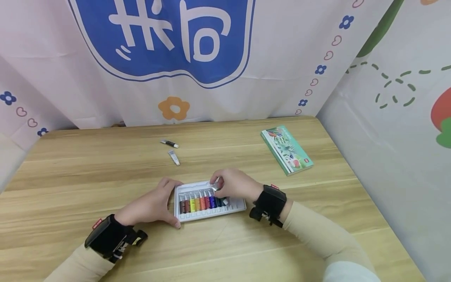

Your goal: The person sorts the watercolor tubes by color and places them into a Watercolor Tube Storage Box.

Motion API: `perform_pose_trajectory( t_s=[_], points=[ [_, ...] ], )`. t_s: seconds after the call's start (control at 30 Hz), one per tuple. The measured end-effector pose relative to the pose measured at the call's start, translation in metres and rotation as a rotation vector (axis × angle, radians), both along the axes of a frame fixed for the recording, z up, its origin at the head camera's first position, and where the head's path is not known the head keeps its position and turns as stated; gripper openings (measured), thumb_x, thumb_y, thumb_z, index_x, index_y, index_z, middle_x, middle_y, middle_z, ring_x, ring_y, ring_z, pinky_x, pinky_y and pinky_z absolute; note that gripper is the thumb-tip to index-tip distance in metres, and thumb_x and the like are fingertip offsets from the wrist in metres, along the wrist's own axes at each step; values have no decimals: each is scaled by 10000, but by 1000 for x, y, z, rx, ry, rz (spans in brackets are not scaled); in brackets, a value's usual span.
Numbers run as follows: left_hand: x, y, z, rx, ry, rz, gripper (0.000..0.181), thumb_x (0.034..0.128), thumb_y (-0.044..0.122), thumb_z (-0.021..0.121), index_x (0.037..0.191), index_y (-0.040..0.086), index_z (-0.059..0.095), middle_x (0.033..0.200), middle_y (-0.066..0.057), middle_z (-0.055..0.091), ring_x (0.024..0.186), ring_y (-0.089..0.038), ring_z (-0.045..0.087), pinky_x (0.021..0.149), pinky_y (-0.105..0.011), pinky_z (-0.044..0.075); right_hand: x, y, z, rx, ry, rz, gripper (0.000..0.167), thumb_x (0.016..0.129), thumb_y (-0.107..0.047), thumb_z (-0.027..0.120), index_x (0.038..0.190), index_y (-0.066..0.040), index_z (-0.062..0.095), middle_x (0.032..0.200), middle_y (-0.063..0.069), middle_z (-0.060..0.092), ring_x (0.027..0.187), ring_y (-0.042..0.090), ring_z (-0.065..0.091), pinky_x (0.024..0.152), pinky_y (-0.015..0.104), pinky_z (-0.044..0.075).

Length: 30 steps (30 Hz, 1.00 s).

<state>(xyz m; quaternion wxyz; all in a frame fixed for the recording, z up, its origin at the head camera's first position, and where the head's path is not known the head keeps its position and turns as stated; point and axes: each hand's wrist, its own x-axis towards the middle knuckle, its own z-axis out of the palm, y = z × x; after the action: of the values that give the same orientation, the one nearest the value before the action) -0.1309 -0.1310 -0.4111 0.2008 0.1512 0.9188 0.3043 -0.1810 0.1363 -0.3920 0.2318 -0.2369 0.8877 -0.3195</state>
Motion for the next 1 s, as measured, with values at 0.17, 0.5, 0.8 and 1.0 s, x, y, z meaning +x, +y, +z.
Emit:
perform_pose_trajectory(
  t_s=[0.17, 0.5, 0.8, 1.0],
  points=[
    [1, -1, -1, 17, 6, -2, 1172, 540, 269, 1039, 1466, -74, 406, 1375, -242, 398, 1172, -357, 538, 1063, -512, 470, -10, 21, -6, -178, -167, -92, 332, 876, 18, 732, 1205, -17, 697, 1023, 66, 692, 880, 183, 662, 725, 325, 610],
    [0, -2, -1, 22, -12, 1, 1193, 542, 286, 1037, 1484, -60, 391, 1401, -247, 385, 1197, -371, 530, 1072, -524, 460, -5, 39, -9, -337, -346, -172, 382, 878, 100, 673, 1257, 61, 635, 1026, 158, 672, 864, 239, 682, 783, 388, 624],
    [0, -3, -3, 54, 15, -14, 1186, 533, 258, 1036, 1470, -75, 390, 1369, -241, 403, 1202, -388, 534, 1068, -538, 460, 1, 38, -13, -198, -177, -109, 326, 866, 28, 737, 1185, -41, 745, 1201, 90, 696, 910, 183, 637, 821, 340, 563],
    [0, -2, -3, 49, 15, -16, 1176, 540, 259, 1035, 1468, -73, 393, 1367, -239, 405, 1202, -381, 533, 1069, -533, 460, 3, 37, -10, -79, 5, -44, 325, 857, -8, 785, 1176, -66, 768, 1105, 39, 654, 880, 143, 617, 797, 305, 556]
  ],
)
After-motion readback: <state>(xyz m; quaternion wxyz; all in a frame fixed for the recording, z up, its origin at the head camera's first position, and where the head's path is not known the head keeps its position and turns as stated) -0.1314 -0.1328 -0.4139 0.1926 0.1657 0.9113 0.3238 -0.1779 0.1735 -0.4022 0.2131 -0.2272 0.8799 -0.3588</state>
